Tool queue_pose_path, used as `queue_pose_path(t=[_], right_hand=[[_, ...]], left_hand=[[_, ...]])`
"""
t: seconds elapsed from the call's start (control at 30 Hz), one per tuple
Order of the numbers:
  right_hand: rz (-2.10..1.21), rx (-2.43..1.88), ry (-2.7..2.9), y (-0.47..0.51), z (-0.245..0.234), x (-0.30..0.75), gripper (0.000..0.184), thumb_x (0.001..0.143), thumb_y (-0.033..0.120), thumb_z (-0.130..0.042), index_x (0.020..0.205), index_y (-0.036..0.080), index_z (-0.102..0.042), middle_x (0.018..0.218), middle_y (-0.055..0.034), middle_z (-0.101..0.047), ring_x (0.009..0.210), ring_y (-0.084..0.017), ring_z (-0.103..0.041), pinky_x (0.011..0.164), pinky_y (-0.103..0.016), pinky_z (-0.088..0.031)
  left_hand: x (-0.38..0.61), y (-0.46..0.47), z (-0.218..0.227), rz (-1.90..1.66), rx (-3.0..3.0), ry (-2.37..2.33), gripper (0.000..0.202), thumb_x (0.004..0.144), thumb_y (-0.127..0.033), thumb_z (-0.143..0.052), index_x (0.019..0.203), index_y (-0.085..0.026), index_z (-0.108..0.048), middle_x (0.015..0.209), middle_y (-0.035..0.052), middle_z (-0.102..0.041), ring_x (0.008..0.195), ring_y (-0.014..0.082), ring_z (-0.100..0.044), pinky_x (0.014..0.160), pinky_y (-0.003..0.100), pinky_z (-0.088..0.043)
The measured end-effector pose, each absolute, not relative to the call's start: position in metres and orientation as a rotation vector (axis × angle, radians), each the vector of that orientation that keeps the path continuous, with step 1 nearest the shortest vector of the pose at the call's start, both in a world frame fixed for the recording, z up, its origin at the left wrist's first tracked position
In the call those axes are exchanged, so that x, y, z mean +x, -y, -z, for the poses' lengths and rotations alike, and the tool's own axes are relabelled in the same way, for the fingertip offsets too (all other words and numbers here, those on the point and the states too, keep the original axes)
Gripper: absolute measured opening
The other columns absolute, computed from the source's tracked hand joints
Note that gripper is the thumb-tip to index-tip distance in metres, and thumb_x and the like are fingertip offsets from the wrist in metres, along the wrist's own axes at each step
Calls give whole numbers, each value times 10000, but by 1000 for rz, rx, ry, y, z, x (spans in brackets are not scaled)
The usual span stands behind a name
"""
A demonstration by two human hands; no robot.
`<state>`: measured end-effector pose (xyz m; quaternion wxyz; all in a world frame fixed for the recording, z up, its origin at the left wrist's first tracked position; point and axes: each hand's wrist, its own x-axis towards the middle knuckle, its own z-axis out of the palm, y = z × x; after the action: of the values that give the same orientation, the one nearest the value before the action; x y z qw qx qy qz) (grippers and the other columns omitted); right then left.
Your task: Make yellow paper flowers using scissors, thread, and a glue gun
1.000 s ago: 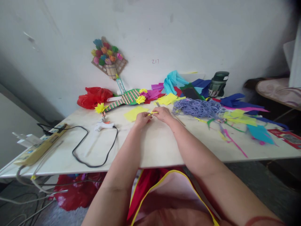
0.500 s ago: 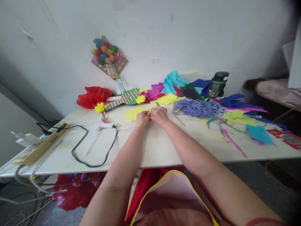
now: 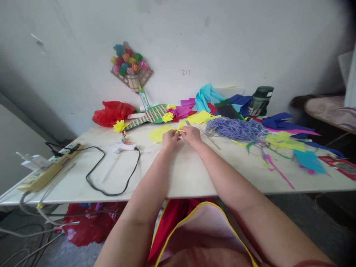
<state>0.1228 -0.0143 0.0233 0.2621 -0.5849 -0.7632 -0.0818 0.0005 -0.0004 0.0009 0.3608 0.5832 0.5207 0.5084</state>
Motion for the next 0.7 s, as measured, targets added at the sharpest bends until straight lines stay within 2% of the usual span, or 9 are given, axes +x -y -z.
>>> queue_pose_path(t=[0.27, 0.37, 0.5, 0.7], right_hand=[[377, -1487, 2174, 18, -26, 121, 291, 843, 208, -376, 923, 115, -640, 845, -150, -635, 888, -238, -540, 684, -306, -371], [436, -1430, 2191, 20, -26, 120, 310, 853, 171, -335, 896, 98, -633, 822, -159, -635, 898, -248, -518, 675, -315, -358], [426, -1404, 2092, 18, -23, 123, 312, 874, 202, -329, 888, 132, -632, 843, -137, -646, 891, -234, -514, 684, -303, -353], [182, -1370, 1970, 5, -15, 131, 284, 871, 314, -398, 960, 222, -652, 943, -41, -673, 894, -182, -551, 747, -268, -386]], left_hand=[[2, 10, -6, -1263, 1464, -1193, 216, 672, -285, -610, 821, -132, -641, 614, 10, -618, 585, 121, -594, 636, 251, -498], [3, 15, -11, -1256, 1385, -1082, 256, 668, -278, -590, 856, -111, -639, 656, 22, -627, 644, 133, -597, 658, 265, -501], [-1, 17, -15, -1299, 1241, -948, 318, 671, -285, -555, 909, -90, -636, 744, 48, -651, 713, 152, -616, 701, 304, -508], [-12, 15, -15, -1293, 1163, -868, 348, 591, -307, -681, 863, -90, -663, 791, 74, -681, 685, 151, -632, 764, 328, -498]])
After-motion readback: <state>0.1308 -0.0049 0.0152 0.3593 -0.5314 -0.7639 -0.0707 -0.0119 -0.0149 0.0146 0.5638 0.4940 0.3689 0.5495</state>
